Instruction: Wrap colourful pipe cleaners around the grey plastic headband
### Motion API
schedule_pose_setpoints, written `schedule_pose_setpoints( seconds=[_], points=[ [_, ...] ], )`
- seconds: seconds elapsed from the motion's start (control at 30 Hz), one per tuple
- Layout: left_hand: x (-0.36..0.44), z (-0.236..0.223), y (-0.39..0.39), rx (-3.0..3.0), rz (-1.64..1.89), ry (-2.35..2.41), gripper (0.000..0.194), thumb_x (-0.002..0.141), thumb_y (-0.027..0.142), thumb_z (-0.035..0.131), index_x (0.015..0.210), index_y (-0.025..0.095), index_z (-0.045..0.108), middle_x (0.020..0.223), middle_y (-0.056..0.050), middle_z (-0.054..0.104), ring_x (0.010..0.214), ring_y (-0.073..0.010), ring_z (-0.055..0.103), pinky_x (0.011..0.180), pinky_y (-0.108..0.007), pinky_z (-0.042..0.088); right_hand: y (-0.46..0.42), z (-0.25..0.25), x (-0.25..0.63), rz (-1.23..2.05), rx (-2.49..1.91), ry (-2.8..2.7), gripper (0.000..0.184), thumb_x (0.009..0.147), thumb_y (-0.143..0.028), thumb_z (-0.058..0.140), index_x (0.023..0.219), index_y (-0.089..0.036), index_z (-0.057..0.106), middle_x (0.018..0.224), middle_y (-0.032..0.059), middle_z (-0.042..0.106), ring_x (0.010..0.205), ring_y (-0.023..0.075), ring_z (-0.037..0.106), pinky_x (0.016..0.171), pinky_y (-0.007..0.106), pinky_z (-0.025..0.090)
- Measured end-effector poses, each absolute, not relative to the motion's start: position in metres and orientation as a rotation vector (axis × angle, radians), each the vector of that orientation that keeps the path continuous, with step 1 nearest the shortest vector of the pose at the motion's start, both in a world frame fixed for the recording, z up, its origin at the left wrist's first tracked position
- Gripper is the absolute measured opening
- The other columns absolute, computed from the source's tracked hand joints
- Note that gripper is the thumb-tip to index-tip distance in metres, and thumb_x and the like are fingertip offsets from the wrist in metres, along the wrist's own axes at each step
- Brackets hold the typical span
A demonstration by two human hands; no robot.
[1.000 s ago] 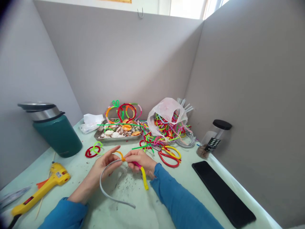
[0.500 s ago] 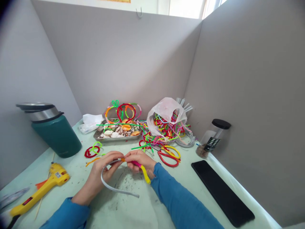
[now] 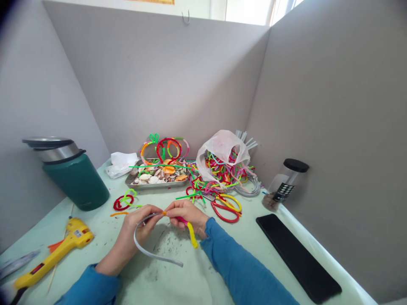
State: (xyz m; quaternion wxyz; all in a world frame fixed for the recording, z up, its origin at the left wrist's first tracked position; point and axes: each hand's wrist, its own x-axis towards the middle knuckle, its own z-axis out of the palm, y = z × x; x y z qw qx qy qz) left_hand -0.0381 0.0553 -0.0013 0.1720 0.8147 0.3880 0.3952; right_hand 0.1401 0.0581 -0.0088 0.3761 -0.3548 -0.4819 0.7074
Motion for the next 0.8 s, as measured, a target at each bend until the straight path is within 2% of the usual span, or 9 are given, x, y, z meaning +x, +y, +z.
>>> schedule_pose_setpoints(
  seconds=[0.17,0.37,0.57,0.7,0.8],
  points=[
    [-0.038,-0.005,0.059,2.116,1.023,1.236,0.018,0.078,0.033,0.055,0.072,0.018,0.063,0.064,-0.001,0.064,0.057,-0.0135,0.055,0.055,-0.022,0.039,0.056,-0.004,0.137,1.719,-0.987,-1.294,0.015,0.067,-0.024,0.061,0.077,-0.014,0.056,0.041,-0.0063,0.052,0.026,0.0038,0.035,0.027,0.014,0.022],
    [-0.040,-0.006,0.064,1.832,0.871,1.265,0.026,0.071,0.040,0.058,0.068,0.015,0.065,0.064,-0.003,0.066,0.061,-0.0175,0.058,0.055,-0.024,0.041,0.056,-0.010,0.136,1.637,-0.955,-1.357,0.014,0.069,-0.024,0.060,0.077,-0.015,0.055,0.042,-0.0074,0.051,0.027,0.0033,0.034,0.028,0.014,0.022],
    [-0.038,0.002,0.059,1.643,0.832,1.212,0.026,0.071,0.038,0.059,0.075,0.012,0.065,0.051,0.000,0.059,0.042,-0.0107,0.046,0.041,-0.021,0.032,0.058,-0.010,0.137,1.575,-0.966,-1.431,0.016,0.071,-0.027,0.059,0.079,-0.015,0.054,0.047,-0.0061,0.055,0.030,0.0039,0.040,0.031,0.014,0.028],
    [-0.037,-0.004,0.061,1.667,0.881,1.163,0.022,0.070,0.035,0.061,0.070,0.013,0.065,0.059,-0.003,0.064,0.052,-0.0151,0.055,0.047,-0.023,0.038,0.057,-0.009,0.134,1.568,-0.965,-1.453,0.020,0.071,-0.030,0.061,0.080,-0.015,0.052,0.062,-0.0018,0.062,0.038,0.0052,0.049,0.036,0.015,0.037],
    [-0.037,-0.011,0.064,1.697,0.882,1.133,0.019,0.070,0.032,0.061,0.070,0.014,0.063,0.067,-0.005,0.067,0.065,-0.0188,0.060,0.058,-0.026,0.043,0.058,-0.012,0.131,1.521,-1.020,-1.476,0.020,0.072,-0.033,0.060,0.079,-0.016,0.051,0.061,-0.0024,0.060,0.039,0.0056,0.050,0.036,0.015,0.038]
  ],
)
